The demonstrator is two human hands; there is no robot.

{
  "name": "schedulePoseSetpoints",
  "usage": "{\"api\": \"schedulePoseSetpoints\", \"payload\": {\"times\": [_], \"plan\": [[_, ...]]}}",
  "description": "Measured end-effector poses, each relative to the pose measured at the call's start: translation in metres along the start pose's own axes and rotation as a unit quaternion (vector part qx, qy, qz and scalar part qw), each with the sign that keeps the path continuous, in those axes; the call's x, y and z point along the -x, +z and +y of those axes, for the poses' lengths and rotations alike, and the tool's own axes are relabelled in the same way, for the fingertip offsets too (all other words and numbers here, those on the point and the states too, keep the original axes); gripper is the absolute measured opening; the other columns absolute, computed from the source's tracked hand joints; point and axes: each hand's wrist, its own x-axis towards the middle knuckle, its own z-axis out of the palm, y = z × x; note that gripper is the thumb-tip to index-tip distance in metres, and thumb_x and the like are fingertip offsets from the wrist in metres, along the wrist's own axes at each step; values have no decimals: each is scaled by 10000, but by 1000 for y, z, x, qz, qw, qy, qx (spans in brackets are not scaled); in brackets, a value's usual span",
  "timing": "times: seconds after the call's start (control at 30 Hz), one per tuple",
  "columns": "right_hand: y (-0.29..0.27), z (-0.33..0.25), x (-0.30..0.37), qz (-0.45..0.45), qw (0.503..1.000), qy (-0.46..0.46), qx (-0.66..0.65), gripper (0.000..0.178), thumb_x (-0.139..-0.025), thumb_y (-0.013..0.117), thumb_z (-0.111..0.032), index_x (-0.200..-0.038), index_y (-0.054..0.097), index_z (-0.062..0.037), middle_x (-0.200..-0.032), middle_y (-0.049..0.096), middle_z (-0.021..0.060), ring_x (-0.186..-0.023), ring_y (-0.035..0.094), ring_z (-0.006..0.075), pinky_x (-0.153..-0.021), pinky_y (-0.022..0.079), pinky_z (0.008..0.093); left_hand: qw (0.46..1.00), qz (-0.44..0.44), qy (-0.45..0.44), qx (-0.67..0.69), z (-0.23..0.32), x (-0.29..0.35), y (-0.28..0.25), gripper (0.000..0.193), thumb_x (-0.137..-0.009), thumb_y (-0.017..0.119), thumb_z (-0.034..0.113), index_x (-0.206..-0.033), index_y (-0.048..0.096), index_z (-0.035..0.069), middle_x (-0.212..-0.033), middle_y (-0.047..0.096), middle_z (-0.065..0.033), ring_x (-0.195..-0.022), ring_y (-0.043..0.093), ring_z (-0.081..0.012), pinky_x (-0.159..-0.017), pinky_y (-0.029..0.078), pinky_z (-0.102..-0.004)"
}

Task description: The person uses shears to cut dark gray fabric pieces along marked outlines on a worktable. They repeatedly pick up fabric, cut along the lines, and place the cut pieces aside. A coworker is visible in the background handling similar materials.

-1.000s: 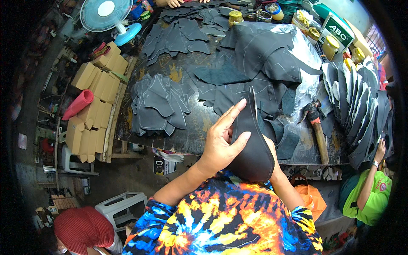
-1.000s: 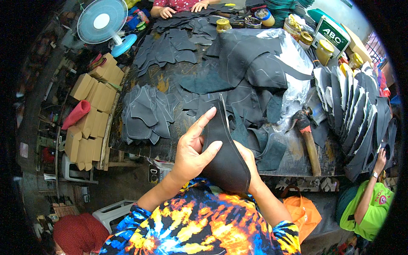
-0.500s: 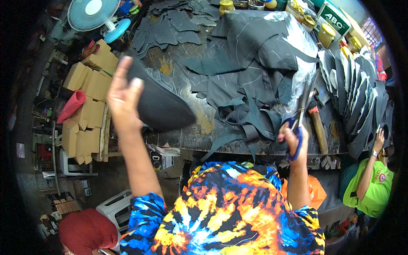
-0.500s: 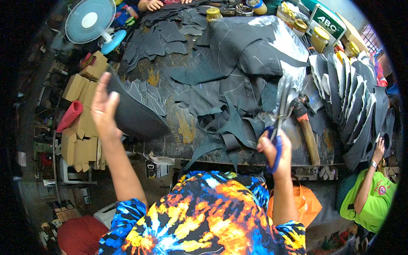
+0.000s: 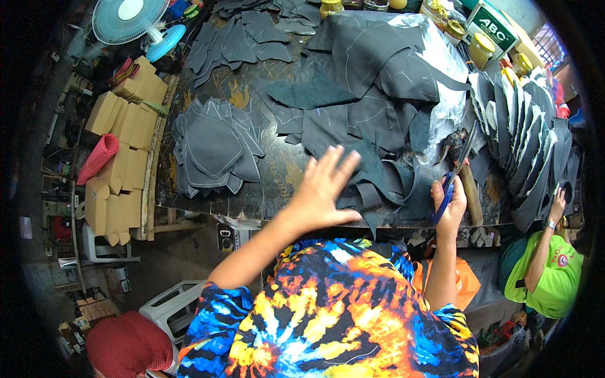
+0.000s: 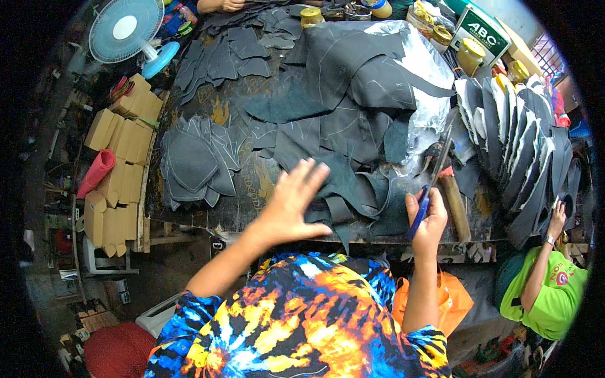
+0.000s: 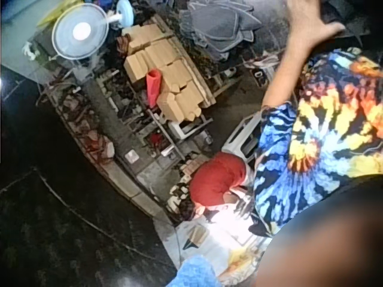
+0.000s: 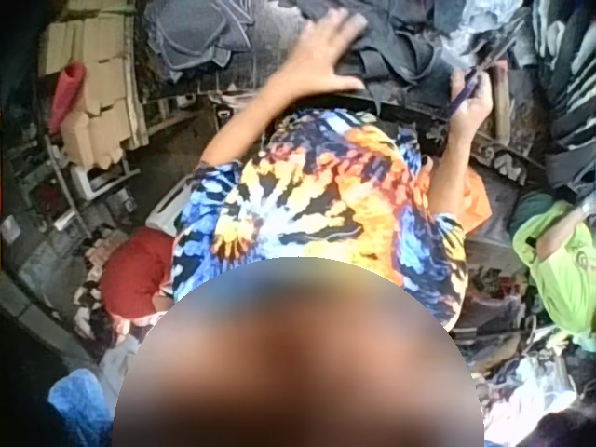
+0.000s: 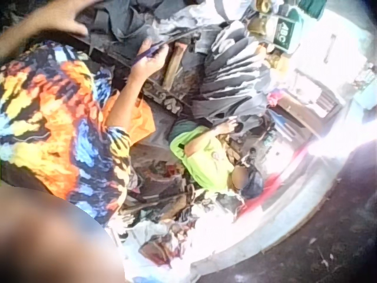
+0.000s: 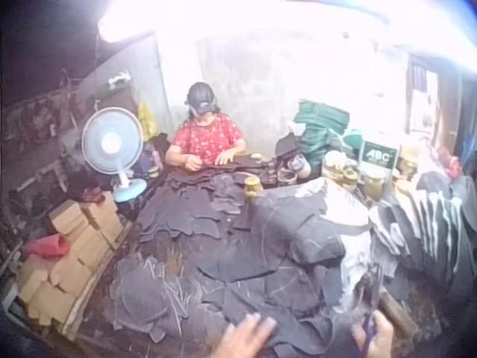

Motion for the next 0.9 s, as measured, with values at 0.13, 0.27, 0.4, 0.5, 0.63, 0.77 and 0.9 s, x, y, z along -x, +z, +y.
{"api": "schedulePoseSetpoints", "payload": {"times": [0.13,0.27,0.4,0.5,0.63,0.77,0.9], "plan": [[-5,-1,1,-2,1000,9,-20,220,-920,715,-179,-883,531,-66,-771,468,-52,-690,416,54,-622,362,210,991,-15,102,84,42,-3,48,793,-812,722,226,-1517,365,170,-1577,230,-270,-1464,231,-459,-1120,262,-633],[-14,-7,-2,-16,996,16,-86,166,-941,680,-137,-957,547,-40,-816,536,-33,-746,511,50,-672,425,207,950,-47,211,224,71,-21,60,745,-812,665,24,-1496,398,150,-1576,227,-277,-1460,241,-460,-1171,270,-513],[-25,-18,-4,-15,998,9,-68,159,-932,679,-116,-987,558,-29,-827,543,-25,-750,515,58,-675,428,217,876,-161,258,375,77,-41,38,774,-821,739,281,-1497,394,131,-1562,236,-307,-1429,295,-468,-1158,302,-475],[-34,-28,-3,-19,997,6,-75,174,-940,654,-134,-1015,551,-15,-824,551,-5,-744,528,79,-679,431,227,896,-46,246,366,60,-58,20,657,-825,731,264,-1413,496,88,-1500,387,-247,-1363,417,-430,-1097,395,-445],[-32,-37,-8,-40,988,-6,-150,199,-943,654,-178,-978,536,-23,-806,560,35,-721,531,114,-674,422,243,977,0,134,166,60,-56,31,717,-768,774,299,-1392,504,72,-1469,408,-261,-1330,436,-439,-1089,400,-461],[-24,-47,-10,-72,987,-21,-139,197,-934,658,-175,-979,539,-24,-806,561,46,-730,536,122,-679,425,250,939,-123,253,196,90,-39,55,684,-827,729,302,-1421,476,76,-1524,356,-241,-1461,243,-433,-1167,234,-586],[-22,-58,-8,-93,986,-13,-138,245,-910,685,-212,-977,545,-22,-811,574,58,-733,546,130,-673,428,253,845,-216,298,388,76,-54,27,444,-881,668,228,-1271,609,23,-1324,587,-205,-1283,521,-353,-1096,391,-451]]}}
